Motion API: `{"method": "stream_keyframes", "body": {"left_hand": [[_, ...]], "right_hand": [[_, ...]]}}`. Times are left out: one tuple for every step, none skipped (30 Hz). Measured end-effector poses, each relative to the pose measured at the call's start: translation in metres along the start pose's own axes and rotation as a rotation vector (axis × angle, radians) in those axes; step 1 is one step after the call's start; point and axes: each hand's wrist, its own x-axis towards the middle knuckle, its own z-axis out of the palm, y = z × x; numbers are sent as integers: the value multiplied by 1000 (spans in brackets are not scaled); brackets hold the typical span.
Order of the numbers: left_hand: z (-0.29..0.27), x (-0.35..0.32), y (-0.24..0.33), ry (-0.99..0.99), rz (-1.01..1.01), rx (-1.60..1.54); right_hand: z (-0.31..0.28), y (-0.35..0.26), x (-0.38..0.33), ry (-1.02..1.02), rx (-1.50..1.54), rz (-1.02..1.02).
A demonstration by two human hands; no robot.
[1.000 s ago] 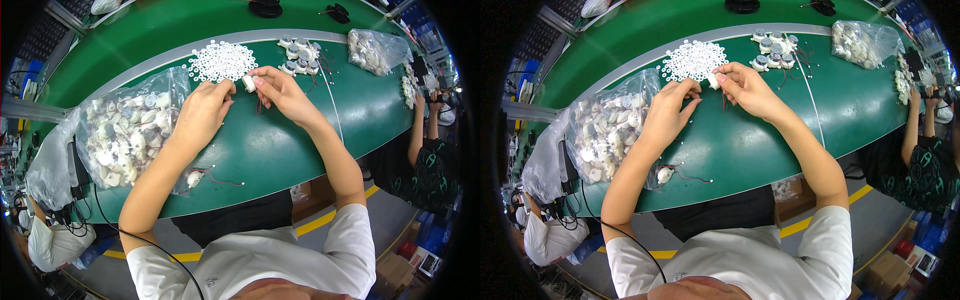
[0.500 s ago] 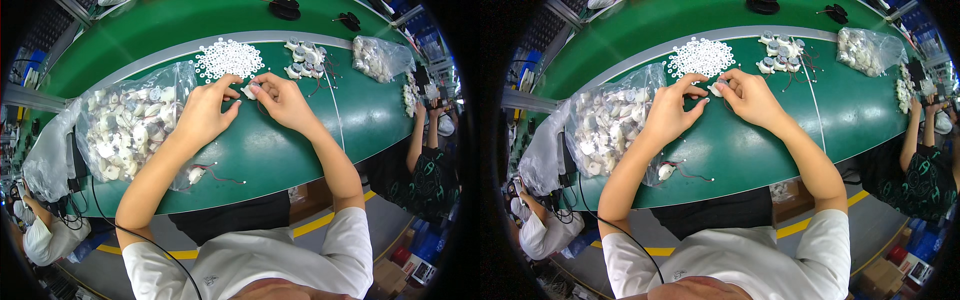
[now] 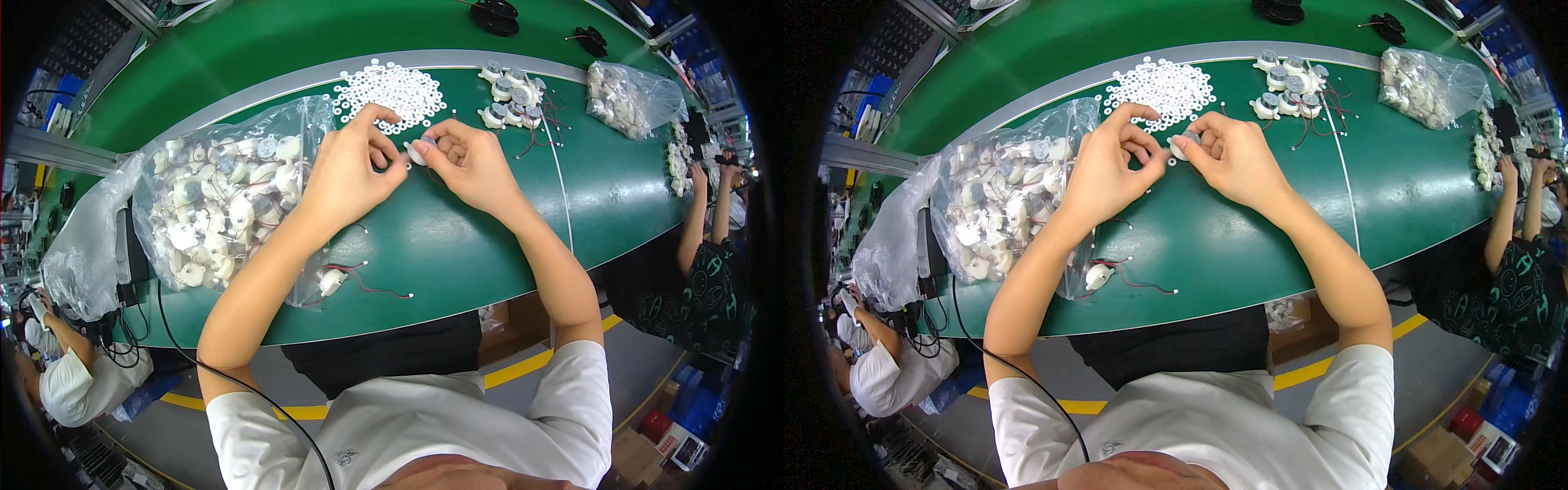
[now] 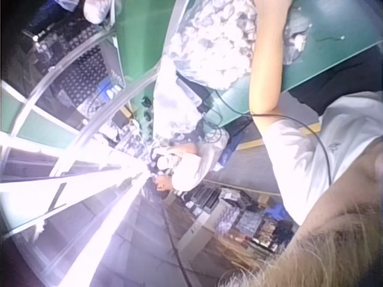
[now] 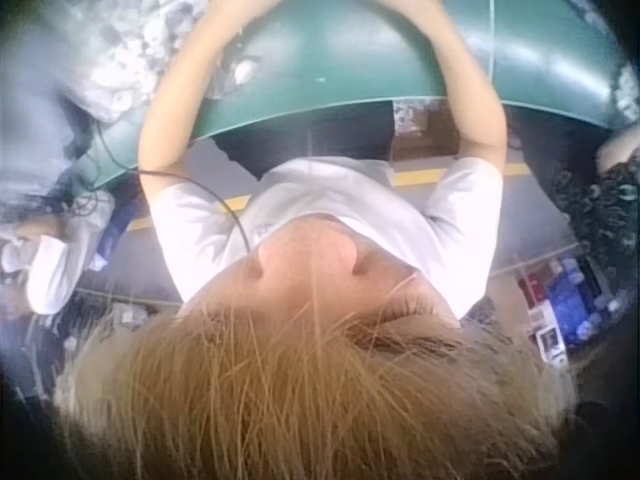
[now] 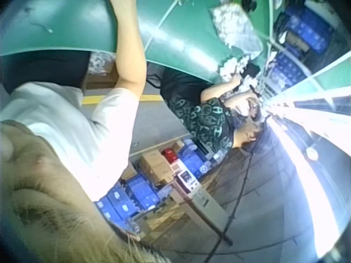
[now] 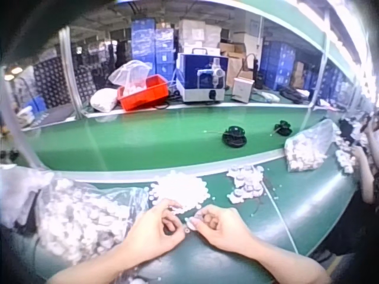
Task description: Assembling small light components by attaching white plastic rings to LED units.
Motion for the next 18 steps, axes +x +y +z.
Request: {"method": "stream_keyframes", "body": {"left_hand": [[-2,0,-1,7,-10,-26],[-2,0,-1,15,-19,-53],[-3,0,1,16,-18,-53],[-4,0,5,24,-33,-50],[-4,-1,6,33,-49,-48],[-4,-1,3,35,-49,-49],[-3,0,-2,18,14,-37],[-3,0,-5,2,77,-25],[-3,-1,-5,5,76,-27],[-3,-1,-4,-15,130,-34],[-3,-1,-3,-35,184,-41],[-4,-1,-5,-31,181,-43],[-7,-1,-8,-44,238,26],[-9,-2,-10,-56,294,96],[-11,-2,-9,-49,288,96],[-14,-1,-5,-118,270,92],[-17,-1,-3,-187,252,88],[-18,-2,-2,-184,248,87]], "right_hand": [[-1,0,0,-9,-27,-4],[0,0,0,-9,-27,-4],[1,2,0,-15,-1,8],[1,2,0,-21,24,20],[1,-1,0,-21,22,20],[1,-8,-1,-32,-9,-10],[2,-12,-2,-44,-40,-40],[2,-12,-2,-47,-42,-40],[3,-11,-2,-50,-51,-90],[3,-11,-2,-54,-60,-139],[3,-12,-2,-58,-62,-140],[2,-12,-1,-71,-79,-141],[2,-13,-1,-85,-97,-142],[2,-14,-1,-90,-99,-143],[3,-15,-1,-84,-105,-167],[3,-16,-2,-78,-111,-192],[3,-16,-2,-85,-111,-194],[3,-17,-3,-91,-98,-185]]}}
